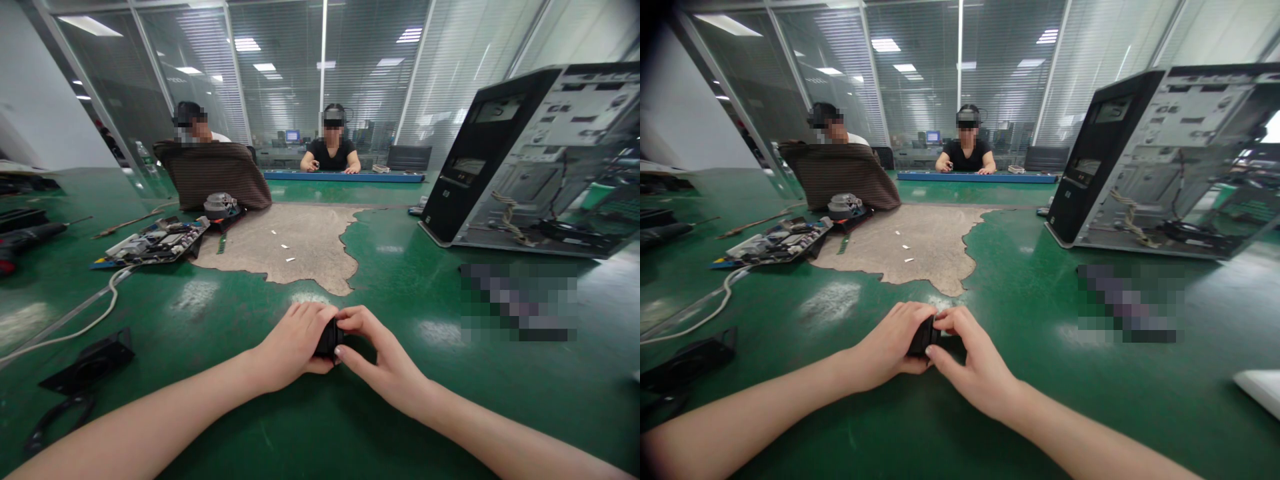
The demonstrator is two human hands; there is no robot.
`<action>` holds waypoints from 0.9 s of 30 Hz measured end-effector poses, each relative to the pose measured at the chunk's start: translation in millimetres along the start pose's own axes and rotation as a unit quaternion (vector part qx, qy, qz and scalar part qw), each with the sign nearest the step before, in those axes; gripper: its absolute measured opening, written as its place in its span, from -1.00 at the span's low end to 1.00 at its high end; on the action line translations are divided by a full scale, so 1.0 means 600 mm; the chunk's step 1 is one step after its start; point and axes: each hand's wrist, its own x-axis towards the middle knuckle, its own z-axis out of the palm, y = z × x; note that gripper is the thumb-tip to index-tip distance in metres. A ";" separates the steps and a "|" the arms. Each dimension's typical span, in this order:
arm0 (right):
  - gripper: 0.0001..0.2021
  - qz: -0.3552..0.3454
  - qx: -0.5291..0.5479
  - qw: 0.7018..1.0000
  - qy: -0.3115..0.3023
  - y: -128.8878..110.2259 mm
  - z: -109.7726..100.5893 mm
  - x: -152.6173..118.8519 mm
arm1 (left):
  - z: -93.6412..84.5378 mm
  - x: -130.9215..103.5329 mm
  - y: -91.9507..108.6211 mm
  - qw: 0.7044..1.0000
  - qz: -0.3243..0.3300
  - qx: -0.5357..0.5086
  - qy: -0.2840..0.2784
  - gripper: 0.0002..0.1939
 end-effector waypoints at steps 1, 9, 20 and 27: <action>-0.86 0.003 0.006 1.000 0.003 0.001 0.000 0.000 | 0.000 0.000 0.000 1.000 0.000 0.000 0.001 -0.39; -0.74 0.040 0.032 0.998 -0.023 0.003 0.003 0.001 | 0.002 0.001 0.000 1.000 -0.003 0.010 -0.002 -0.39; -0.83 -0.002 0.008 1.000 0.019 0.002 0.001 0.003 | 0.005 0.001 -0.002 1.000 0.002 0.010 0.006 -0.38; -0.77 0.052 0.048 0.997 -0.025 0.000 0.002 0.002 | 0.000 0.000 0.001 1.000 -0.002 0.018 -0.007 -0.38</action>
